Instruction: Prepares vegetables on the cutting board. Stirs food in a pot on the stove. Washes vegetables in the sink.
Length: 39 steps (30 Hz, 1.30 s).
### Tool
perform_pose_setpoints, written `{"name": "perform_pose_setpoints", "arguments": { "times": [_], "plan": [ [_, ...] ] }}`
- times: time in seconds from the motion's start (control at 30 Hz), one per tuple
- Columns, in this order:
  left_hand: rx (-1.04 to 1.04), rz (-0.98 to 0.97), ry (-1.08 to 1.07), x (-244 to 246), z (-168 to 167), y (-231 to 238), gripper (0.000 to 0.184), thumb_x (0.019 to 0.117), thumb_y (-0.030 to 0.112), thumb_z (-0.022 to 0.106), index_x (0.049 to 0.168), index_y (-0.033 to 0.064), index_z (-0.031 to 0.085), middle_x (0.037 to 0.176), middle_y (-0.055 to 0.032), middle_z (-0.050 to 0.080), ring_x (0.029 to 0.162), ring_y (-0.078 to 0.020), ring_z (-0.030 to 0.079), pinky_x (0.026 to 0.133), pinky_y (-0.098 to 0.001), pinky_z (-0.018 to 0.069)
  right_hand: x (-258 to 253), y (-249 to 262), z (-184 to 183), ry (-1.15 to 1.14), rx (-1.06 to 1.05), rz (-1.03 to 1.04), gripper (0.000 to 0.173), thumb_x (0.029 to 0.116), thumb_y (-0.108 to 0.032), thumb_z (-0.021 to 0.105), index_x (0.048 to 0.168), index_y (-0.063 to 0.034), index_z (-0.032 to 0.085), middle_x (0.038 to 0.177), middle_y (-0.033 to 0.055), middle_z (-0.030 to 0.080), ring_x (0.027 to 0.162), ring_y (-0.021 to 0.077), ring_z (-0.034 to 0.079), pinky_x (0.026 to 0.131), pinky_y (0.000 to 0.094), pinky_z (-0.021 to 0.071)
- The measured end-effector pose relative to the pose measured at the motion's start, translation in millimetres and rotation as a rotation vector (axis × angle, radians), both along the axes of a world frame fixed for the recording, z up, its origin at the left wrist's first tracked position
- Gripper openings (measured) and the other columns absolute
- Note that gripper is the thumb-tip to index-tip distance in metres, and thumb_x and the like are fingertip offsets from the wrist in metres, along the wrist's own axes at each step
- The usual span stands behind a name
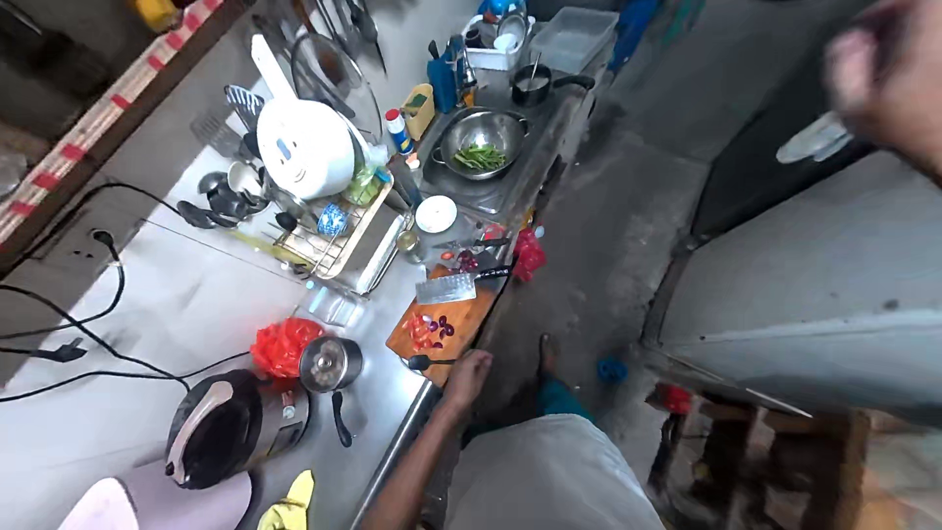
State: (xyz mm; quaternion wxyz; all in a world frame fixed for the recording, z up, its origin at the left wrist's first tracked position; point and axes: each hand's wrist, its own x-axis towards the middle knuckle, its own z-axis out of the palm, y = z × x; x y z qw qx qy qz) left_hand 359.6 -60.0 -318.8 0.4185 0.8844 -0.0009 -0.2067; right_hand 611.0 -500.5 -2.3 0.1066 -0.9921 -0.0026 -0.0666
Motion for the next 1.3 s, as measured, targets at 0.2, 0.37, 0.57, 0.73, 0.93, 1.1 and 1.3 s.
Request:
{"name": "perform_pose_setpoints", "arguments": {
  "times": [0.2,0.37,0.57,0.73,0.93,1.1,1.3],
  "plan": [
    [-0.111,-0.003,-0.134,143.3,0.2,-92.9,0.031,0.1073,0.021,0.05,0.125,0.0026,0.068,0.122,-0.0147,0.069,0.111,-0.0208,0.068,0.102,-0.0381,0.0543,114.9,-104.2,-142.0,-0.019,0.207,0.15,0.04,0.1093,-0.023,0.05,0.139,0.004,0.055,0.134,0.0363,0.057,0.122,0.0572,0.056,0.098,0.0755,0.0431],
    [-0.255,0.252,-0.05,221.3,-20.1,-144.5,0.031,0.107,0.021,0.052,0.128,0.0025,0.066,0.118,-0.0132,0.072,0.104,-0.019,0.071,0.098,-0.038,0.0572,160.4,-83.2,-299.1,0.26,0.783,-0.138,0.044,0.1076,-0.024,0.051,0.141,0.0047,0.053,0.128,0.026,0.064,0.109,0.0316,0.068,0.097,0.0477,0.0559],
    [-0.368,0.521,-0.005,324.1,-26.8,-163.2,0.031,0.1069,0.015,0.051,0.13,-0.0019,0.062,0.117,-0.0156,0.07,0.101,-0.0214,0.072,0.094,-0.0391,0.0593,230.8,-17.8,-366.2,0.568,0.861,0.083,0.035,0.1035,-0.012,0.059,0.134,0.0037,0.059,0.117,0.0209,0.068,0.098,0.0242,0.07,0.089,0.0406,0.0593],
    [-0.544,0.785,-0.037,439.2,-40.8,-153.2,0.033,0.1084,0.016,0.047,0.132,-0.0024,0.06,0.115,-0.0143,0.071,0.095,-0.0192,0.071,0.086,-0.0367,0.0601,335.9,21.6,-359.5,0.566,0.88,0.17,0.027,0.1032,-0.009,0.059,0.125,0.0046,0.065,0.11,0.0177,0.072,0.093,0.0203,0.073,0.088,0.0368,0.0619],
    [-0.925,1.191,0.022,597.6,-52.3,-133.9,0.035,0.1124,0.02,0.038,0.128,-0.0037,0.058,0.108,-0.012,0.07,0.087,-0.016,0.069,0.077,-0.0306,0.0567,465.9,61.5,-331.6,0.624,0.814,0.199,0.042,0.1129,-0.027,0.039,0.122,0.0054,0.065,0.089,0.0138,0.071,0.074,0.0185,0.069,0.073,0.0367,0.0604],
    [-1.149,1.474,0.111,714.7,-62.0,-115.8,0.034,0.1115,0.027,0.039,0.123,0.0011,0.058,0.105,-0.01,0.069,0.088,-0.0156,0.067,0.077,-0.0298,0.0553,572.2,104.3,-322.2,0.588,0.614,0.36,0.038,0.1071,-0.027,0.055,0.135,-0.0023,0.061,0.12,0.0191,0.07,0.107,0.0297,0.07,0.097,0.0481,0.0561],
    [-1.261,1.642,0.082,810.7,-83.4,-98.0,0.027,0.1102,0.024,0.041,0.117,0.0033,0.057,0.099,-0.0075,0.068,0.082,-0.0128,0.066,0.071,-0.0274,0.055,699.1,194.6,-357.9,0.484,0.636,0.527,0.04,0.1053,-0.026,0.058,0.138,-0.004,0.059,0.128,0.0183,0.068,0.116,0.0319,0.067,0.103,0.0534,0.0536]
  ]
}}
